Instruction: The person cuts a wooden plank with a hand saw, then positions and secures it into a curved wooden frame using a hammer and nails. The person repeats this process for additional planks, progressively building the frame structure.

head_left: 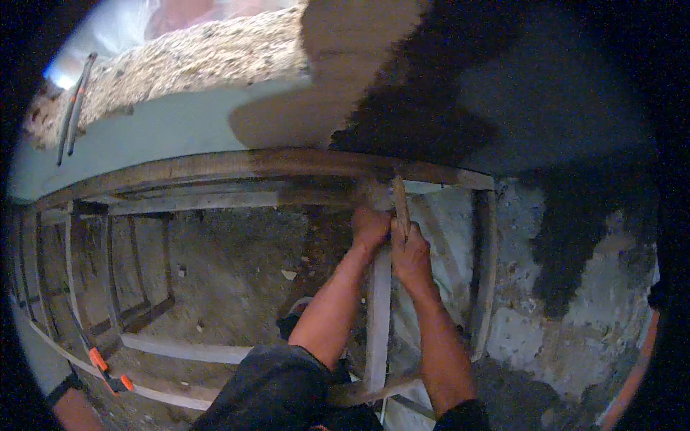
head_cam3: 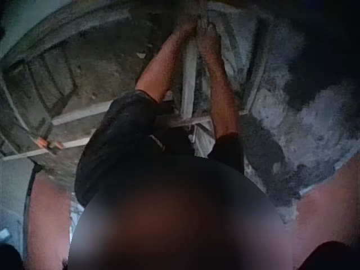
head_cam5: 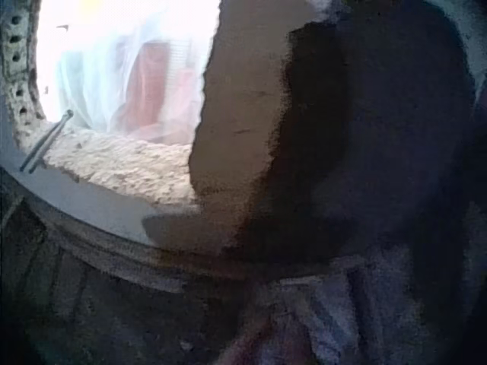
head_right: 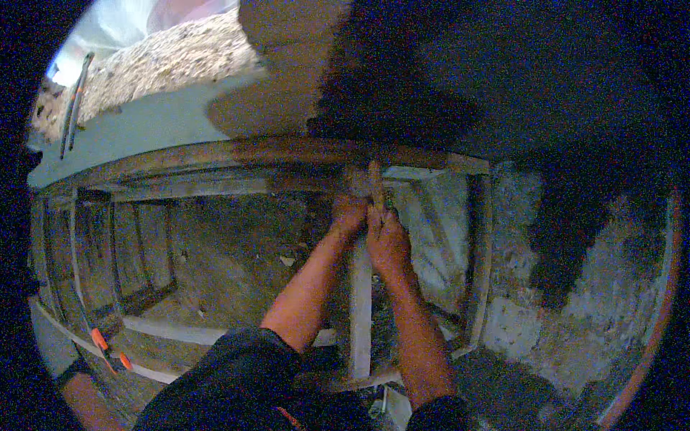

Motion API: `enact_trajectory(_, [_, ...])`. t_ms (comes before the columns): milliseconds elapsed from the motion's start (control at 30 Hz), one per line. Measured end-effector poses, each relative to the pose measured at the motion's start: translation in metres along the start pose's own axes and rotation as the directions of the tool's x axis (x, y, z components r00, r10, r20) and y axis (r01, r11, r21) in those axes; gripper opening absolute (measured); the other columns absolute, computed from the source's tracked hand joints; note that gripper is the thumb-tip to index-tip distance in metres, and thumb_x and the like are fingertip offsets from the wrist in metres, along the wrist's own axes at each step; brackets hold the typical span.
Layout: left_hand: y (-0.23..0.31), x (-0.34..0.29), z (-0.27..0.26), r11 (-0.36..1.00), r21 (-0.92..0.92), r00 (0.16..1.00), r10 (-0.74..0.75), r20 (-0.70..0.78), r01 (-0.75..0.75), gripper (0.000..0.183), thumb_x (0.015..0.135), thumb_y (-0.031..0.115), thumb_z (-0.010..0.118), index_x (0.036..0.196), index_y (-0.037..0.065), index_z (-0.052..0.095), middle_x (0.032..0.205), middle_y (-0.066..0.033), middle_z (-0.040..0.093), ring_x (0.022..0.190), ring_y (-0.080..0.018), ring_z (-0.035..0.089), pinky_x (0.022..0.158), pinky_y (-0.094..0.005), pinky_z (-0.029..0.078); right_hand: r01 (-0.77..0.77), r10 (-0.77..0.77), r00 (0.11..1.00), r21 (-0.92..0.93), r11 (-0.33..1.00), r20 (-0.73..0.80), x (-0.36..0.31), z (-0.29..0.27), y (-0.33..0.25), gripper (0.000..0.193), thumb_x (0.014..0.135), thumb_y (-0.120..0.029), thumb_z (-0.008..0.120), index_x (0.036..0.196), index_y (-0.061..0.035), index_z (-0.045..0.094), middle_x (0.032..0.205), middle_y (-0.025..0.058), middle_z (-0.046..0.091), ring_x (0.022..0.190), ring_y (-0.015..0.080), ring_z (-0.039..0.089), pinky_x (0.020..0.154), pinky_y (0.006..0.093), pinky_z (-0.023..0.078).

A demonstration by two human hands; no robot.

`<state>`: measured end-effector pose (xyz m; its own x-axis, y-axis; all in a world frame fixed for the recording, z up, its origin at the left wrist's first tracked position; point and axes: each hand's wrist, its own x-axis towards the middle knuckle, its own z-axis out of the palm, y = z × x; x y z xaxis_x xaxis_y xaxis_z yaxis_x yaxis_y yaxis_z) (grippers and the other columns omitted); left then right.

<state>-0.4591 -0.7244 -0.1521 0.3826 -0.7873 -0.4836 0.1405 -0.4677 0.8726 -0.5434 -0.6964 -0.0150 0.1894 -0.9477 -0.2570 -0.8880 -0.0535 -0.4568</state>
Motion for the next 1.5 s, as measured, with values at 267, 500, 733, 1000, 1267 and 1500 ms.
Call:
enact_trajectory(267, [-0.002,-0.001,-0.006,0.987,0.135,0.996,0.086,-0.012,-0.084,0.082,0.078,0.033,0.078,0.145,0.0,0.044,0.143,-0.0273,0.051,0.132,-0.04,0.051,0.11,-0.0433,0.041,0.028,-0.029,1.0,0.034,0.999,0.003,0.004,-0.006,0.012,0.044,0.103,-0.04,0.048,0.105,0.0014,0.061,0.089,0.0303,0.066,0.088,0.0521,0.063,0.076,0.0535,0.049])
enact_trajectory(500, [-0.045,0.049,0.015,0.891,0.087,0.857,0.453,-0.244,-0.446,0.069,0.094,0.037,0.056,0.152,0.005,0.037,0.153,-0.0215,0.042,0.14,-0.0394,0.042,0.117,-0.0428,0.034,0.322,-0.294,0.925,0.086,0.943,-0.241,0.011,-0.013,0.013,0.046,0.102,-0.044,0.05,0.104,0.0005,0.06,0.089,0.0299,0.065,0.085,0.0506,0.063,0.072,0.052,0.051])
enact_trajectory(733, [-0.067,0.15,-0.049,0.618,0.731,0.937,0.339,0.085,-0.29,0.046,0.095,0.046,0.048,0.121,0.014,0.068,0.118,-0.0196,0.069,0.11,-0.0397,0.065,0.095,-0.0502,0.051,0.085,-0.046,0.992,0.356,0.931,-0.116,-0.076,-0.06,0.059,0.042,0.099,-0.042,0.059,0.089,-0.0016,0.058,0.072,0.015,0.061,0.066,0.0292,0.059,0.061,0.0429,0.046])
enact_trajectory(1000, [-0.034,0.107,-0.094,0.637,0.725,0.929,0.371,0.01,-0.263,0.044,0.094,0.044,0.049,0.12,0.015,0.069,0.116,-0.0195,0.069,0.109,-0.0394,0.066,0.094,-0.0494,0.052,-0.597,0.634,0.76,0.538,0.596,0.141,-0.341,-0.049,0.169,0.031,0.102,-0.037,0.056,0.092,-0.0075,0.056,0.066,0.0015,0.057,0.06,0.0134,0.056,0.054,0.0335,0.045])
enact_trajectory(1267, [-0.032,0.092,-0.105,0.68,0.699,0.942,0.336,-0.028,-0.222,0.041,0.094,0.041,0.05,0.119,0.016,0.07,0.114,-0.0194,0.07,0.107,-0.0391,0.066,0.093,-0.0486,0.052,-0.524,0.829,0.547,0.82,0.23,0.117,-0.526,0.073,0.248,0.033,0.1,-0.039,0.057,0.121,-0.0142,0.054,0.098,0.0049,0.059,0.077,0.0228,0.057,0.064,0.0349,0.049])
enact_trajectory(1500, [-0.033,0.08,-0.102,0.616,0.747,0.933,0.358,0.015,-0.249,0.039,0.093,0.039,0.051,0.118,0.017,0.07,0.113,-0.0193,0.07,0.106,-0.0389,0.067,0.092,-0.0479,0.053,0.393,0.793,0.298,0.689,-0.609,0.531,-0.533,0.046,0.249,0.03,0.1,-0.043,0.056,0.088,-0.0151,0.057,0.066,-0.0018,0.051,0.053,0.014,0.05,0.051,0.0294,0.046])
